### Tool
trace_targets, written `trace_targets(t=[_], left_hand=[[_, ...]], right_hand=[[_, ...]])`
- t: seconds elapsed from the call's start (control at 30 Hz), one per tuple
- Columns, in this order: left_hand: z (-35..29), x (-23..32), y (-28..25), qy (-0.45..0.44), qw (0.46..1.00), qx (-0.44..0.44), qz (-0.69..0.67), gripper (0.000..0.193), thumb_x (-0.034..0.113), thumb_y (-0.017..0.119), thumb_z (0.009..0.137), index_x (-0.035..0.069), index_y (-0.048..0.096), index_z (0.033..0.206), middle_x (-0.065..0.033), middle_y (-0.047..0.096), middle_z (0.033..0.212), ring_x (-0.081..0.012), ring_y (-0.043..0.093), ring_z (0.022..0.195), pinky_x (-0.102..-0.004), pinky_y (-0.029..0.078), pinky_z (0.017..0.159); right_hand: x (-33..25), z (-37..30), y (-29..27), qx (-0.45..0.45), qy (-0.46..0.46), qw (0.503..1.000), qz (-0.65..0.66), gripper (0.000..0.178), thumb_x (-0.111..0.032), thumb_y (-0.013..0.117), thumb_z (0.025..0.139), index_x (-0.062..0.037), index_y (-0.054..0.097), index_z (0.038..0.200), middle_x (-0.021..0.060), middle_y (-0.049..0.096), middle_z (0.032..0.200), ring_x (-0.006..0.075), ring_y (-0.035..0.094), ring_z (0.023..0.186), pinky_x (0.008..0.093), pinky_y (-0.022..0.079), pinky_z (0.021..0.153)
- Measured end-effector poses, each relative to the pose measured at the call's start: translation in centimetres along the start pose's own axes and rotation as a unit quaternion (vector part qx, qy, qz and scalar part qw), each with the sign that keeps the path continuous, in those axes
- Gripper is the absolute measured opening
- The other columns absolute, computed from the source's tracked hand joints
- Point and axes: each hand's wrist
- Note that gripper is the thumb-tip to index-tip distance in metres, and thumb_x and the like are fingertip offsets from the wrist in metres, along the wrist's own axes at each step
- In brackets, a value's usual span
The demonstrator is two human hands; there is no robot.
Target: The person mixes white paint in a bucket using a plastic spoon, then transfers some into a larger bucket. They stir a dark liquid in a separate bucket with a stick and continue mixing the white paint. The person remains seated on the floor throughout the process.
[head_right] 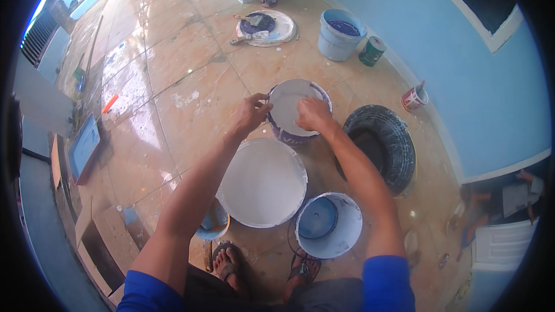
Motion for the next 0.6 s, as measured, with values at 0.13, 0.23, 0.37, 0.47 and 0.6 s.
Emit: trace_targets(t=[0.13,0.23,0.37,0.47,0.6], left_hand=[[0.7,-0.2,0.0,-0.001,1.000,-0.003,-0.013,0.039,0.023,0.074,0.080,0.004,0.071,0.114,-0.0171,0.072,0.080,-0.0268,0.069,0.072,-0.0388,0.054,0.069],[0.9,-0.1,0.0,-0.004,1.000,-0.006,-0.015,0.040,0.023,0.074,0.080,0.004,0.070,0.115,-0.0175,0.072,0.081,-0.0270,0.070,0.073,-0.0387,0.054,0.070],[0.8,-0.3,-0.3,0.001,1.000,-0.003,0.004,0.041,0.024,0.074,0.080,0.004,0.070,0.116,-0.0183,0.073,0.083,-0.0271,0.071,0.075,-0.0384,0.054,0.071],[0.8,0.2,-0.7,-0.002,0.999,-0.036,0.035,0.040,0.019,0.070,0.089,0.000,0.064,0.124,-0.0182,0.072,0.094,-0.0203,0.070,0.074,-0.0330,0.056,0.068],[1.1,-0.1,-0.1,0.002,0.999,-0.029,0.019,0.040,0.021,0.071,0.086,0.001,0.066,0.121,-0.0182,0.072,0.091,-0.0227,0.071,0.075,-0.0344,0.055,0.069]], right_hand=[[1.0,1.4,2.6,0.085,0.024,0.995,-0.043,0.011,-0.009,0.065,0.076,-0.0040,0.075,0.079,0.0212,0.072,0.084,0.0358,0.073,0.079,0.0441,0.057,0.070],[2.2,1.2,1.8,0.090,0.034,0.993,-0.074,0.011,-0.009,0.066,0.076,-0.0039,0.075,0.078,0.0211,0.072,0.083,0.0356,0.073,0.078,0.0438,0.057,0.068],[1.3,0.4,-0.6,-0.009,0.004,0.996,-0.091,0.010,-0.009,0.066,0.074,-0.0042,0.075,0.076,0.0209,0.072,0.082,0.0353,0.073,0.078,0.0434,0.057,0.067],[0.1,0.3,-1.7,-0.038,-0.026,0.997,-0.064,0.009,-0.009,0.067,0.073,-0.0045,0.074,0.075,0.0208,0.072,0.081,0.0354,0.073,0.078,0.0435,0.057,0.067],[0.0,1.2,1.4,0.050,-0.009,0.998,-0.040,0.009,-0.009,0.067,0.074,-0.0044,0.074,0.076,0.0207,0.072,0.082,0.0353,0.073,0.078,0.0436,0.057,0.067]])
Point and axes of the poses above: each hand's wrist, its own z-axis towards the middle knuckle, its own y-axis out of the palm, x = y × z
